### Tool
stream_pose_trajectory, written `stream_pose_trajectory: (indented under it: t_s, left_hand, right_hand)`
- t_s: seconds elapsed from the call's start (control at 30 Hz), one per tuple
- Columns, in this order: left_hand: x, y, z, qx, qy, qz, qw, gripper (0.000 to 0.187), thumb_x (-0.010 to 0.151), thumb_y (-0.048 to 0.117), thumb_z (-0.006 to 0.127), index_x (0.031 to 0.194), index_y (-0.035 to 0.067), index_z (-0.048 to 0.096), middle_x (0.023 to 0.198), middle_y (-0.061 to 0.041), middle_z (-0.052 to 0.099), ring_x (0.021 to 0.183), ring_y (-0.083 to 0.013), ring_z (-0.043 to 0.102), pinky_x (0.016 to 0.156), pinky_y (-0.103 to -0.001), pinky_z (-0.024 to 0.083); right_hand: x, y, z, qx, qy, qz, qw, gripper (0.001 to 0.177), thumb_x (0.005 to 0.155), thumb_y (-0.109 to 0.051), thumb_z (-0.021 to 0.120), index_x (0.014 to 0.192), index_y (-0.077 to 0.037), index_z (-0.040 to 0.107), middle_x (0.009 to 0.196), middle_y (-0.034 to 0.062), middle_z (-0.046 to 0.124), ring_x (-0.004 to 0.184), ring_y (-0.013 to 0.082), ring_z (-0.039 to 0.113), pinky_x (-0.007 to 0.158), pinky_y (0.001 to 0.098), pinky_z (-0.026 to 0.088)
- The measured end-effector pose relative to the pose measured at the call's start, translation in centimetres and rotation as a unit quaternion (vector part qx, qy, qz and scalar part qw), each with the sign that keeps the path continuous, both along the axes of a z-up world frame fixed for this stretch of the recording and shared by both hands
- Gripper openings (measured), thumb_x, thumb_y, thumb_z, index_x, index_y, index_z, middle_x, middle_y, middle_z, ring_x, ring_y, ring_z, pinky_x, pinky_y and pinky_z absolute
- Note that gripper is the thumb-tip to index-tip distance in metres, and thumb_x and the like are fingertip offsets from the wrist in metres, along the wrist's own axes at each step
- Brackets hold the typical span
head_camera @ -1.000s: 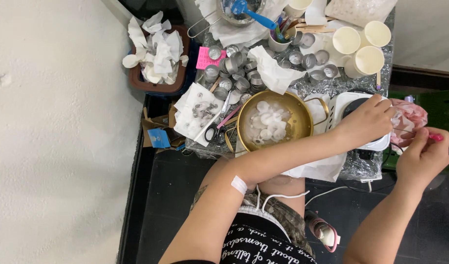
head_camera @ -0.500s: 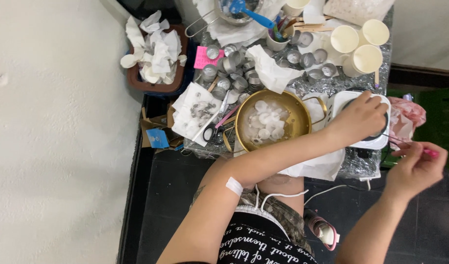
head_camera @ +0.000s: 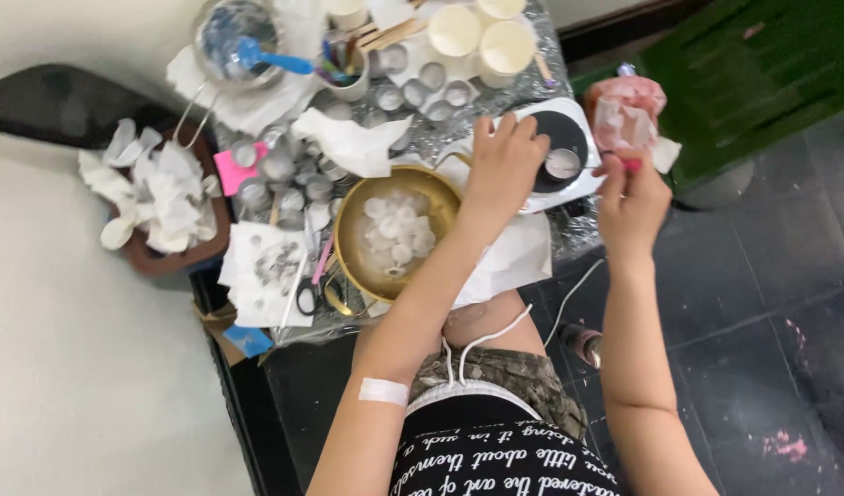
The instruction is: Cleaning small metal candle containers with a cloth and placing them on a hot plate for wax preparation.
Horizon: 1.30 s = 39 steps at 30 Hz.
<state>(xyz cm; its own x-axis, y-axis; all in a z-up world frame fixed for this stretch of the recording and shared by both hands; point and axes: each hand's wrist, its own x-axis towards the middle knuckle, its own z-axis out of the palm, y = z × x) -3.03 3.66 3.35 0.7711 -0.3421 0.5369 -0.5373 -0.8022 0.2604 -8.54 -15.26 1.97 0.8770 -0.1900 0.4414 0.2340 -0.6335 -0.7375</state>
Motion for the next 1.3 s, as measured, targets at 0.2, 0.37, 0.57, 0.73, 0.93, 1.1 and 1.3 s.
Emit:
stream_pose_trajectory:
  t_s: [0.2,0.37,0.57,0.73,0.93,1.1,1.3]
  left_hand:
    - [0.8,-1.5,-0.5,0.037,-0.012,-0.018,0.999,0.011,0.083,0.011,0.065,0.077,0.013,0.074,0.088,-0.004,0.064,0.099,-0.0220,0.060,0.091,-0.043,0.042]
    - [1.1,-2.0,-0.5,0.045,0.001,-0.029,0.999,0.011,0.081,0.010,0.066,0.074,0.012,0.074,0.087,-0.004,0.064,0.098,-0.0224,0.059,0.088,-0.041,0.042]
    - [1.4,-3.1,-1.2,0.048,-0.003,-0.046,0.998,0.009,0.078,0.009,0.066,0.073,0.010,0.073,0.090,-0.005,0.064,0.099,-0.0218,0.060,0.087,-0.037,0.044]
    - [1.4,-3.5,-1.7,0.064,-0.009,-0.041,0.997,0.007,0.076,0.007,0.067,0.073,0.010,0.073,0.091,-0.005,0.063,0.098,-0.0218,0.060,0.087,-0.037,0.045]
    - [0.8,-2.7,-1.3,0.045,0.003,-0.042,0.998,0.006,0.078,0.007,0.067,0.077,0.010,0.072,0.091,-0.005,0.063,0.096,-0.0219,0.061,0.084,-0.036,0.044]
    - [0.0,-2.1,-0.7,0.074,-0.018,-0.006,0.997,0.005,0.079,0.009,0.067,0.081,0.012,0.071,0.089,-0.004,0.063,0.093,-0.0208,0.061,0.084,-0.037,0.043]
    - [-0.3,-1.8,-1.0,0.075,-0.041,0.001,0.996,0.005,0.079,0.011,0.067,0.081,0.014,0.070,0.089,-0.002,0.062,0.092,-0.0200,0.062,0.085,-0.037,0.044]
  right_hand:
    - [-0.1,1.2,1.0,-0.065,-0.006,-0.009,0.998,0.010,0.110,-0.007,0.065,0.101,-0.003,0.064,0.082,0.0084,0.070,0.064,0.0201,0.063,0.061,0.0314,0.047]
    - [0.4,1.4,1.6,-0.090,-0.022,0.009,0.996,0.011,0.108,-0.010,0.069,0.100,-0.003,0.065,0.082,0.0077,0.070,0.067,0.0214,0.067,0.063,0.0321,0.049]
    - [0.7,1.3,2.3,-0.087,0.006,0.009,0.996,0.016,0.108,-0.013,0.070,0.096,-0.004,0.066,0.078,0.0059,0.071,0.064,0.0209,0.068,0.061,0.0324,0.048]
    - [0.3,1.2,2.2,-0.112,-0.002,0.000,0.994,0.017,0.108,-0.015,0.070,0.095,-0.004,0.065,0.078,0.0046,0.072,0.067,0.0210,0.069,0.062,0.0329,0.049]
    - [0.5,0.9,2.1,-0.132,0.003,0.001,0.991,0.020,0.109,-0.018,0.070,0.094,-0.006,0.065,0.077,0.0046,0.071,0.067,0.0242,0.069,0.063,0.0353,0.048]
    - [0.7,0.4,1.9,-0.134,0.022,0.008,0.991,0.013,0.113,-0.016,0.056,0.106,-0.008,0.064,0.083,0.0045,0.072,0.074,0.0290,0.069,0.067,0.0389,0.050]
    - [-0.8,1.4,5.0,-0.102,0.176,0.011,0.979,0.017,0.114,-0.019,0.051,0.107,-0.007,0.062,0.072,0.0081,0.067,0.068,0.0299,0.067,0.065,0.0415,0.047]
